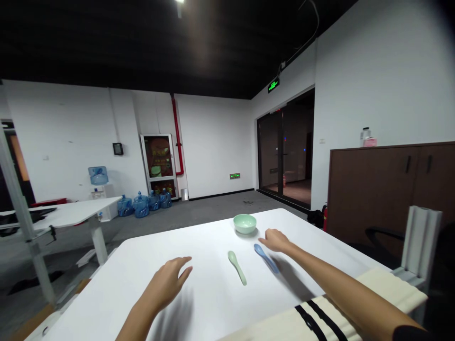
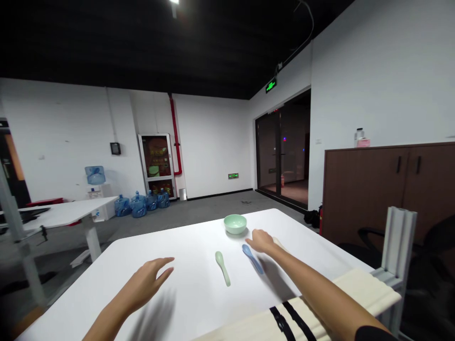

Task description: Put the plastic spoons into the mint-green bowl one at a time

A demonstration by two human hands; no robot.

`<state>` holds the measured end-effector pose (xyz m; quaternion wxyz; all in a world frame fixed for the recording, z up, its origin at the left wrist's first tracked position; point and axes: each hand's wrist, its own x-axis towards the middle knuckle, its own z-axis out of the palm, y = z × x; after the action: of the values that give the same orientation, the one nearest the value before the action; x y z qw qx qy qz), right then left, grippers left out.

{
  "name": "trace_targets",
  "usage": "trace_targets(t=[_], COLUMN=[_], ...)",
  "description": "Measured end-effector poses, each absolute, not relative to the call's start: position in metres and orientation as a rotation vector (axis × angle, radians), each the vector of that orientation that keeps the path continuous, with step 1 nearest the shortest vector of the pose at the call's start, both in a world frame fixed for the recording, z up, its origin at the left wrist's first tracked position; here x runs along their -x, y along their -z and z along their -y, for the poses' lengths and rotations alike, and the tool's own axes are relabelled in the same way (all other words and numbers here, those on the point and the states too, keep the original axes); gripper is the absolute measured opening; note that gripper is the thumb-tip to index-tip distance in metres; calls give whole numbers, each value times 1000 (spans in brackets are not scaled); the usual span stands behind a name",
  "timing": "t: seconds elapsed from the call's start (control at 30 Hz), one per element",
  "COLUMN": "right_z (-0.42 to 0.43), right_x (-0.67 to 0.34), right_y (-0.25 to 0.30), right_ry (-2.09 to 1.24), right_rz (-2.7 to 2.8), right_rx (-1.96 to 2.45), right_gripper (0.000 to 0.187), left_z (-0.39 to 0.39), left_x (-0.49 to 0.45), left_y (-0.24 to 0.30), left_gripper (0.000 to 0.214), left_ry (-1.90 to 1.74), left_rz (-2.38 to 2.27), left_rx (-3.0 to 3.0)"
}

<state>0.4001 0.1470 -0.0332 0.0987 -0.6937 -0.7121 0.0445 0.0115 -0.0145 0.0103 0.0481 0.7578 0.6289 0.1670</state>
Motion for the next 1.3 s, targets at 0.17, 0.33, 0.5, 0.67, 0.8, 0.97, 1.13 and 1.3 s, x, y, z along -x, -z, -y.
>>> trace_targets(t=[0.17,0.33,0.5,0.67,0.8,0.97,1.13,1.3], right_z=[-144,-139,-139,-138,-136,-133,-137,-156], right_x=[-414,-441,-471,-477,-471,-468,-471,-484], right_y=[1,5,38,50,45,45,43,25], right_ry=[-68,-3,28,-58,-83,-101,-102,-58], right_rz=[2063,2020,2089,2154,2165,2157,2137,2116], right_rx=[1852,1825,1881,1877,1846,1832,1787,1954], right_gripper=[58,64,69,71,71,71,64,38], left_z=[13,13,11,11,13,12,13,13], left_x=[-11,-12,-12,-14,-16,-14,-15,-15], left_y=[-8,-9,-9,-10,-12,-11,-11,-11], left_gripper=[55,55,53,54,54,55,55,55], left_ry=[-524,-531,-484,-467,-455,-487,-511,-525], left_rz=[-1918,-1931,-1984,-2000,-2003,-1995,-1989,-1980], left_rx=[-2306,-2305,-2316,-2326,-2312,-2309,-2314,-2312])
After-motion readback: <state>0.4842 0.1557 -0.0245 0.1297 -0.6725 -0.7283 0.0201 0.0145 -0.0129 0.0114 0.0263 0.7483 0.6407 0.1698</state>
